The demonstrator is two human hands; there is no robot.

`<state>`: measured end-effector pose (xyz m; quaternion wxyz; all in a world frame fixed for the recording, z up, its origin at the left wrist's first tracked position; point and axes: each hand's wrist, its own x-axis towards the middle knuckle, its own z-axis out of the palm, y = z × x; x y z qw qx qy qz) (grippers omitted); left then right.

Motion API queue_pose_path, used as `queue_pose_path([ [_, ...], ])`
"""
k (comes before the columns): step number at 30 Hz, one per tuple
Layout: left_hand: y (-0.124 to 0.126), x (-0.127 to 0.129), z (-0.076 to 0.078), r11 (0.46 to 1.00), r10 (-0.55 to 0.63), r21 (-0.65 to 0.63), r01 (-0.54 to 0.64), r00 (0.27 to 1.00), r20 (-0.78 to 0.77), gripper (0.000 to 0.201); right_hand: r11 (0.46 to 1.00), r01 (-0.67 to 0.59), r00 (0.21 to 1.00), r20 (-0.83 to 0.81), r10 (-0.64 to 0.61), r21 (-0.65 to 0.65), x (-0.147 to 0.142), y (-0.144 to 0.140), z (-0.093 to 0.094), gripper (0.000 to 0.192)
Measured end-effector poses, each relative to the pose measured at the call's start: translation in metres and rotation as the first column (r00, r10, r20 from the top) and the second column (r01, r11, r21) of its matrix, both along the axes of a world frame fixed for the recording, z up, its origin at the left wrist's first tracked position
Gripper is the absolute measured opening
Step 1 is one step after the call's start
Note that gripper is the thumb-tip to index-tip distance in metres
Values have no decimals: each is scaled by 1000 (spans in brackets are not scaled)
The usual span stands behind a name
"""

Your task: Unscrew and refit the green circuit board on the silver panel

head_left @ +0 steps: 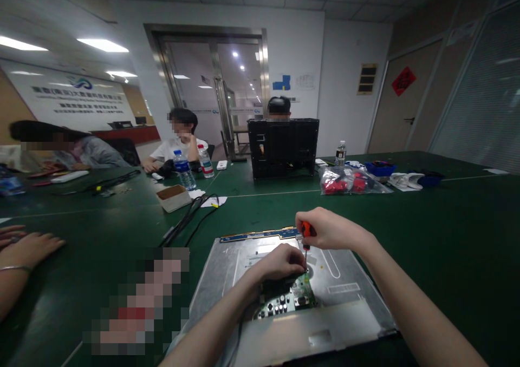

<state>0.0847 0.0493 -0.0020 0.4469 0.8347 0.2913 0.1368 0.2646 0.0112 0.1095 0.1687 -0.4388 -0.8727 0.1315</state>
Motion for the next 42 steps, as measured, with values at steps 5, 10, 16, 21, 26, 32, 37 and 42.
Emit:
queue_pose_path([
  [5,-1,0,0,1000,5,6,-5,1000,9,10,1000,20,1000,9,-20,-8,0,1,0,16],
  [10,0,0,-1,1000,1,18,-1,1000,-2,11,1000,24,999,38,-24,-3,-1,0,3,17],
  [16,0,0,1,999,-7,34,7,1000,-11,11,1000,19,999,38,-19,-5,-1,-3,6,15],
  [21,-1,0,1,1000,1,21,-1,1000,-5,12,999,37,996,75,-38,12,-2,-2,5,16],
  [26,-1,0,0,1000,-2,22,2,1000,-12,13,996,80,990,110,-83,31,-5,-3,5,18],
  [32,-2,0,1,999,16,38,-16,1000,-13,12,985,144,965,208,-161,93,-9,-6,8,22],
  [37,-1,0,-2,1000,11,25,-10,1000,-15,11,996,45,984,169,-58,79,-8,-11,11,13],
  [42,0,0,-4,1000,12,22,-12,1000,-17,13,991,97,972,207,-115,96,-10,-13,11,12],
])
